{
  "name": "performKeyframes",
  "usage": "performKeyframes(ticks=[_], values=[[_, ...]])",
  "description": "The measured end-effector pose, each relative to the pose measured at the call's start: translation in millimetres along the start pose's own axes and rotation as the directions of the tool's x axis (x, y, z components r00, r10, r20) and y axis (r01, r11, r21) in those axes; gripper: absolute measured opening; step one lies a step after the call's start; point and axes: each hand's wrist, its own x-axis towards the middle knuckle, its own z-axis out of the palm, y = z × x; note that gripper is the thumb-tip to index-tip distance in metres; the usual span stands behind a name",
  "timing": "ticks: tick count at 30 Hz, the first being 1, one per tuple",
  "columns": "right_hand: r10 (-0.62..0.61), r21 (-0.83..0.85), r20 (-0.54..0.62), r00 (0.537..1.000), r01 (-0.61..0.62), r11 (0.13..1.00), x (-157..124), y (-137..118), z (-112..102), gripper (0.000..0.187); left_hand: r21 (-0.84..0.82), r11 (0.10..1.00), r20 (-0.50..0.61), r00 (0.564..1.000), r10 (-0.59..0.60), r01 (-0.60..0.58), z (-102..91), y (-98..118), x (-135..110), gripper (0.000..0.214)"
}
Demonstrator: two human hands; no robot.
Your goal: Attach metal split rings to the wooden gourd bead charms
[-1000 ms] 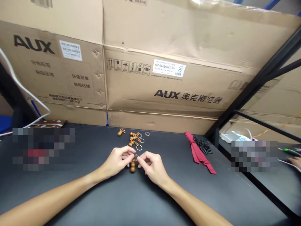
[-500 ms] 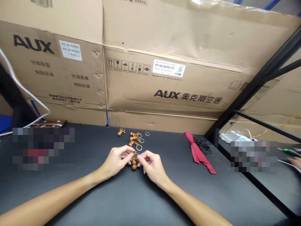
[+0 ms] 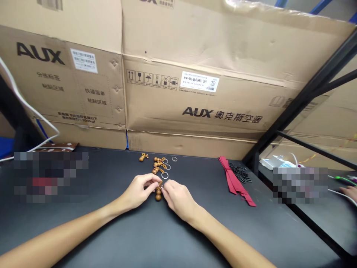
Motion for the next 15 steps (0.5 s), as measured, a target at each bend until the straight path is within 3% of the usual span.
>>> performKeyframes(ticks=[3,8,11,15], values=[[-0.008,-0.030,0.026,1.000,0.008,1.000,-1,2,1,0.012,0.084,0.996,0.042,0.999,0.027,-0.030,-3.2,-5,3,0.021],[0.025,0.122,0.007,1.000,-0.026,0.992,-1,9,2,0.011,0.187,0.979,0.089,0.994,0.064,-0.080,-6.5,-9,6,0.028],[0.055,0.214,-0.024,0.998,-0.049,0.976,-1,11,3,0.011,0.124,0.991,0.075,0.996,0.047,-0.056,-5.1,-9,5,0.024],[0.064,0.311,-0.060,0.996,-0.042,0.949,-1,11,5,0.011,-0.087,0.996,0.121,0.993,-0.010,0.021,-1.3,-7,3,0.012]])
